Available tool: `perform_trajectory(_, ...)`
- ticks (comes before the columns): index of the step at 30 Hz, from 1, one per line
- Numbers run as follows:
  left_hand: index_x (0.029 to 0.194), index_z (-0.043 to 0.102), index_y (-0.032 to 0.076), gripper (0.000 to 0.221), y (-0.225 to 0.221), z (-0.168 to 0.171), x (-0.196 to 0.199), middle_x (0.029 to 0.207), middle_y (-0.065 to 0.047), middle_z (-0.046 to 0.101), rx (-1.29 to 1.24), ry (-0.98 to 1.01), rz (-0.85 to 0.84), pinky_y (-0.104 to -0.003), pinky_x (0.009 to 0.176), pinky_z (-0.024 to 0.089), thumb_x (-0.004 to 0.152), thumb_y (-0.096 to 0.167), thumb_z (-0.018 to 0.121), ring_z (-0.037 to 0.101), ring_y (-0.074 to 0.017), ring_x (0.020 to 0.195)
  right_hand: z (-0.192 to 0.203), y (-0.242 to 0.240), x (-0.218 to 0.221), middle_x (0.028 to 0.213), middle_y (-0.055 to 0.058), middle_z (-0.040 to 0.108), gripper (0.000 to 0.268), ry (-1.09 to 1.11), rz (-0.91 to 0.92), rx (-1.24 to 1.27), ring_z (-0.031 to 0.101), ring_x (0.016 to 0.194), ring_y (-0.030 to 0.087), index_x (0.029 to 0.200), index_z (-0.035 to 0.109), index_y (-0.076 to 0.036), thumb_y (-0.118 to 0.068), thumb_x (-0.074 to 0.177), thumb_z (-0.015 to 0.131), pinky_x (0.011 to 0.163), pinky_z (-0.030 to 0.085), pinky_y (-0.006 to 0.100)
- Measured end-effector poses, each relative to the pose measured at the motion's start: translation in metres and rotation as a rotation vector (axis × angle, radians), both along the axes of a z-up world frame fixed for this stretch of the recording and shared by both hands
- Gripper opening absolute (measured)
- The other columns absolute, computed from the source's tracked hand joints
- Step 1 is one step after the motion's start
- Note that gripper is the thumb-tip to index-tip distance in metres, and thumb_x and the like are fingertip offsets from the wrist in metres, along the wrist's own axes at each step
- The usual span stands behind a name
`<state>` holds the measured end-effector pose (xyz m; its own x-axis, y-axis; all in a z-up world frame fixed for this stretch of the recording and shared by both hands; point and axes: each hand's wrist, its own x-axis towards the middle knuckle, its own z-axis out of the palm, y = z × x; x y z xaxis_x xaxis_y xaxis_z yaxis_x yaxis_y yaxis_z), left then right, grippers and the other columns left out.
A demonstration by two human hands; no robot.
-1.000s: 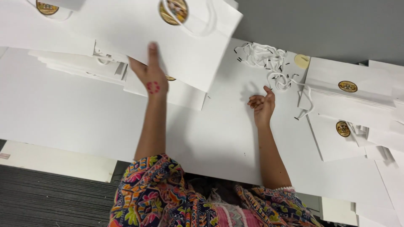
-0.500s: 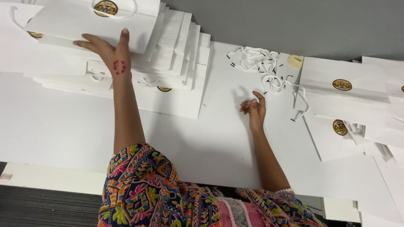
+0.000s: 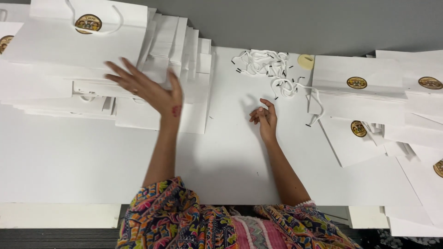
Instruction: Assembling handles onto white paper bags by threading ribbon through pre-drilled holes.
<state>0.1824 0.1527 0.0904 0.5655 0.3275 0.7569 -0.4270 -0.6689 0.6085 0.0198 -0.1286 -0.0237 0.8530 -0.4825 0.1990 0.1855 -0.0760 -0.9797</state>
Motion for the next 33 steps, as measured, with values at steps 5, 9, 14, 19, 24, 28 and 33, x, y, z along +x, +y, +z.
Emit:
perform_trajectory(5,0.167,0.009,0.008,0.094,-0.08,-0.045,-0.08,0.173,-0.019,-0.006,0.112,0.108,-0.342,-0.074,0.127,0.007,0.097,0.045,0.06,-0.011,-0.0484,0.159,-0.001,0.001,0.0,0.084,0.009,0.069,0.039,0.006,-0.004,0.0,0.065,0.068,0.014,0.137,0.048,-0.004,-0.03,0.108,0.052,0.059,0.047,0.026)
perform_trajectory(9,0.158,0.022,-0.01,0.092,-0.119,-0.06,-0.126,0.168,-0.033,0.003,0.183,0.244,-0.616,-0.072,0.122,0.006,0.089,0.025,0.071,-0.007,-0.0548,0.155,0.003,0.002,-0.003,0.084,0.009,0.069,0.041,0.025,-0.011,-0.019,0.064,0.069,0.013,0.139,0.047,-0.003,-0.03,0.108,0.051,0.061,0.049,0.026)
perform_trajectory(14,0.154,0.027,-0.012,0.088,-0.143,-0.085,-0.147,0.167,-0.033,0.008,0.162,0.359,-0.724,-0.07,0.122,0.009,0.085,0.021,0.07,-0.002,-0.0553,0.155,0.001,0.003,-0.001,0.086,0.009,0.069,0.042,0.0,-0.014,-0.011,0.063,0.072,0.013,0.139,0.048,-0.002,-0.031,0.108,0.051,0.063,0.048,0.025)
perform_trajectory(19,0.151,0.031,-0.012,0.086,-0.151,-0.109,-0.147,0.164,-0.032,0.015,0.167,0.454,-0.773,-0.068,0.12,0.015,0.08,0.015,0.073,0.006,-0.0541,0.154,-0.001,0.0,0.0,0.085,0.009,0.069,0.042,0.012,0.01,0.04,0.064,0.069,0.014,0.138,0.047,-0.002,-0.031,0.107,0.05,0.062,0.05,0.026)
perform_trajectory(24,0.152,0.029,-0.009,0.087,-0.15,-0.099,-0.143,0.164,-0.029,0.016,0.111,0.616,-0.789,-0.066,0.116,0.022,0.08,0.012,0.074,0.008,-0.0491,0.155,0.001,0.001,0.0,0.084,0.009,0.069,0.041,0.013,0.018,0.024,0.065,0.069,0.013,0.139,0.047,-0.002,-0.03,0.109,0.048,0.063,0.051,0.026)
perform_trajectory(28,0.152,0.028,-0.008,0.087,-0.152,-0.104,-0.14,0.165,-0.028,0.017,0.094,0.654,-0.796,-0.065,0.116,0.023,0.081,0.011,0.074,0.01,-0.0466,0.155,-0.001,0.001,0.001,0.084,0.009,0.069,0.041,0.03,0.028,0.047,0.065,0.068,0.014,0.14,0.047,-0.002,-0.029,0.108,0.048,0.062,0.051,0.026)
perform_trajectory(33,0.151,0.03,-0.008,0.082,-0.153,-0.108,-0.127,0.165,-0.027,0.018,-0.028,0.588,-0.819,-0.055,0.118,0.033,0.082,0.01,0.07,0.02,-0.0451,0.154,-0.003,-0.002,0.004,0.084,0.009,0.069,0.04,0.035,0.024,0.005,0.063,0.069,0.012,0.14,0.047,-0.002,-0.028,0.109,0.048,0.062,0.052,0.025)
